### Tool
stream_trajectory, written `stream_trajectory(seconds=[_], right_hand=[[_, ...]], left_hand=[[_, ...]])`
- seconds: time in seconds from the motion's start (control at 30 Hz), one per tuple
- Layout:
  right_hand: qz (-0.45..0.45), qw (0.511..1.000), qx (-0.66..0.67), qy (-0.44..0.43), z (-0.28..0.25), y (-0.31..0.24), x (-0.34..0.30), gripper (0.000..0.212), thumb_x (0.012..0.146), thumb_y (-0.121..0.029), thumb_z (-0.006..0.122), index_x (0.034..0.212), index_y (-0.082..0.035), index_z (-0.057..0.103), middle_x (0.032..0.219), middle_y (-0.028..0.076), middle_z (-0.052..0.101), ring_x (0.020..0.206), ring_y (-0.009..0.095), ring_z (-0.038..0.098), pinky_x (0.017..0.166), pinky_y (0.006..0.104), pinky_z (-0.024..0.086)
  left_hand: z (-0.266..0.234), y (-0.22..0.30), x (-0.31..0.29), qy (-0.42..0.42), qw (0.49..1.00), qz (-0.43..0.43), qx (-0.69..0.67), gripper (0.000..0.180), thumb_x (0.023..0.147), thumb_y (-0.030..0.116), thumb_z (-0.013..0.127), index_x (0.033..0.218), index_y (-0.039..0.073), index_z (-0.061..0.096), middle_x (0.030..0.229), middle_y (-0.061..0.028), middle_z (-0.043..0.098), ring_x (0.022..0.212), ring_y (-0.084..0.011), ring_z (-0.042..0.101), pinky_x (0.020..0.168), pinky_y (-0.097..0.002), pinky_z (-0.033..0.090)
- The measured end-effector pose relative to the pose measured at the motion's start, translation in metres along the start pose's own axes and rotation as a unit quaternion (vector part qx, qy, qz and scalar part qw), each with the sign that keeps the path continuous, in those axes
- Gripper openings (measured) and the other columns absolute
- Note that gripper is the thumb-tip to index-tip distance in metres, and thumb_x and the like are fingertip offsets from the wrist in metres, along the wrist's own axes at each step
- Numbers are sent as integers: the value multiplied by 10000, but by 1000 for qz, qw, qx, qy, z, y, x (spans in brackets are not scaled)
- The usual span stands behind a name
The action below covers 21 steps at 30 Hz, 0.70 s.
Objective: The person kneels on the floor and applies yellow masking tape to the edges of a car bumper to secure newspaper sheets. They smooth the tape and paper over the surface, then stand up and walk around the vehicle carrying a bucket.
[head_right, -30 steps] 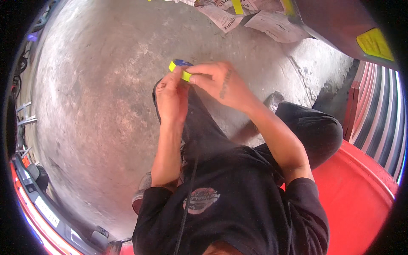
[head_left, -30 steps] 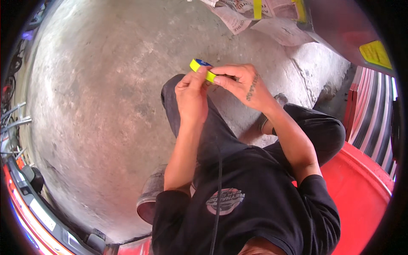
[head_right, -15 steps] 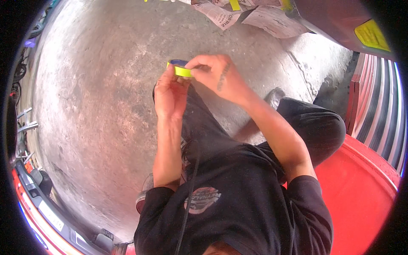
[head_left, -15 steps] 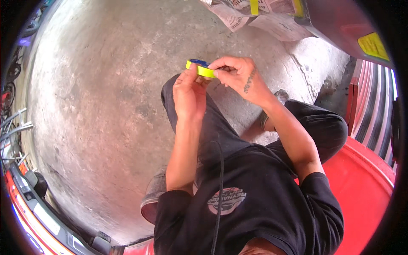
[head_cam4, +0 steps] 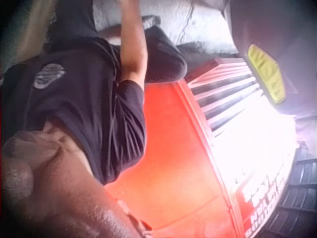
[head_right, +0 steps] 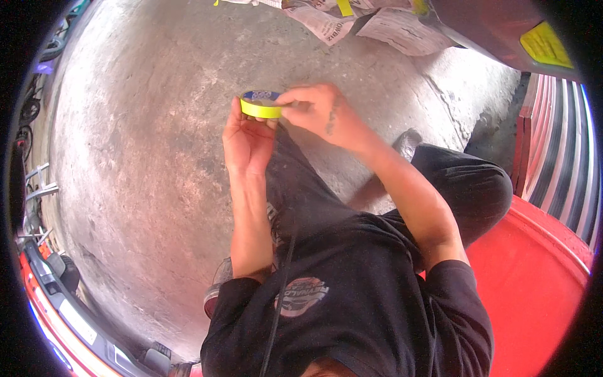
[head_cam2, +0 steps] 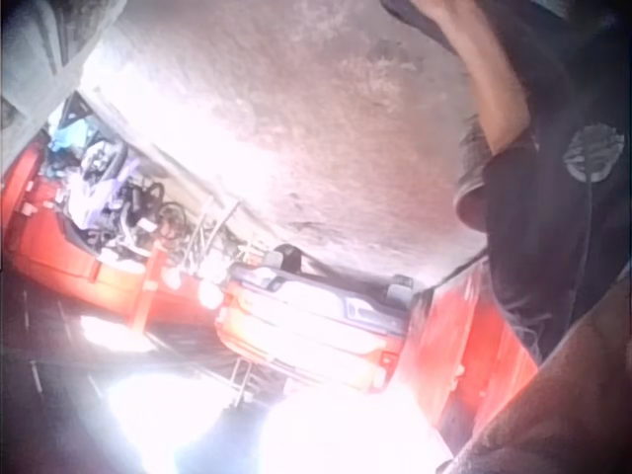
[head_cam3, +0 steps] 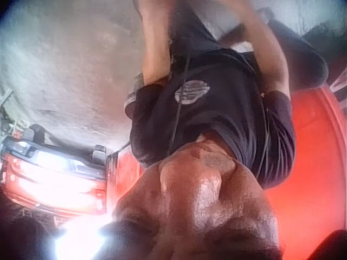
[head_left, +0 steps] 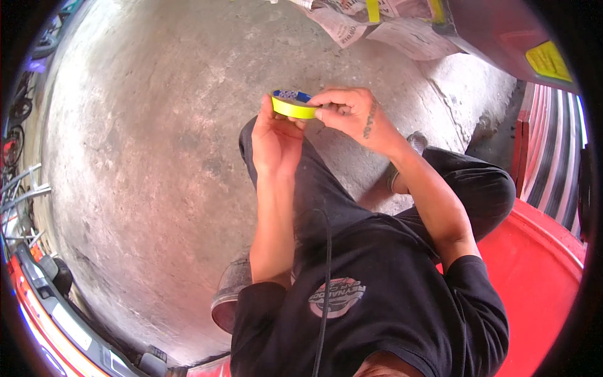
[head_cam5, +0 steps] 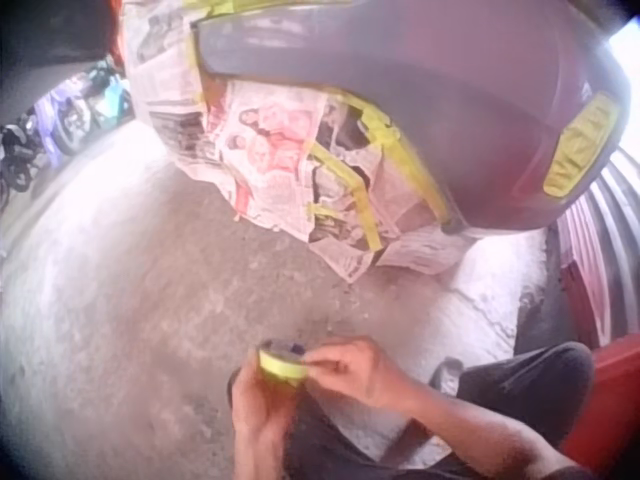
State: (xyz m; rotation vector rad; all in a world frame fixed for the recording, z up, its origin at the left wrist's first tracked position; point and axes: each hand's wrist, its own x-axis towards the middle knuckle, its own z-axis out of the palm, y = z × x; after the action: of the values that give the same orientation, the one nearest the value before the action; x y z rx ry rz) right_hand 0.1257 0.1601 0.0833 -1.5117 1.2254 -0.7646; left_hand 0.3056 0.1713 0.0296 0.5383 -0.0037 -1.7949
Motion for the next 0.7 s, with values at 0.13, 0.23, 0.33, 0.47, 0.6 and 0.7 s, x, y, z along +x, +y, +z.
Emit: stream_trajectory(seconds=[0.13,0.23,0.33,0.47,0.6,0.7], right_hand=[[-13,997,68,37,5,11,-3,232,896,-95,682,1101,8,723,911,113,725,780,140,658,718,297,518],[-12,999,0,30,8,-2,-3,235,892,-83,679,1105,5,727,914,108,726,779,135,659,715,290,521],[-24,999,-13,17,9,-9,-2,231,892,-75,671,1100,6,728,909,108,729,785,129,666,717,286,523],[2,1000,-1,12,6,5,-1,225,893,-67,659,1093,6,729,893,115,733,804,134,680,733,289,529],[8,999,32,15,11,2,-4,232,889,-59,648,1096,5,730,889,122,733,803,142,682,739,289,530],[2,1000,-2,7,11,-11,-1,240,885,-54,640,1101,5,729,890,129,732,805,141,680,738,286,529]], left_hand=[[15,-1,-4,27,999,2,16,284,1073,297,533,1146,33,610,1103,-69,681,981,-176,646,879,-352,530],[5,-4,-12,-32,994,17,99,300,1071,306,538,1130,30,640,1081,-65,709,981,-176,667,900,-350,532],[-4,-4,-10,-19,994,22,103,322,1082,308,507,1211,27,595,1161,-90,668,1059,-207,641,917,-369,537],[2,2,-5,33,999,8,8,312,1079,299,514,1210,31,606,1174,-89,668,1041,-196,642,888,-356,533],[1,0,-12,1,999,10,52,306,1077,288,520,1192,24,625,1156,-83,685,1024,-185,651,851,-341,534],[-7,-4,-12,-24,991,41,129,307,1075,289,524,1193,27,630,1167,-82,686,1023,-187,652,846,-346,535]])
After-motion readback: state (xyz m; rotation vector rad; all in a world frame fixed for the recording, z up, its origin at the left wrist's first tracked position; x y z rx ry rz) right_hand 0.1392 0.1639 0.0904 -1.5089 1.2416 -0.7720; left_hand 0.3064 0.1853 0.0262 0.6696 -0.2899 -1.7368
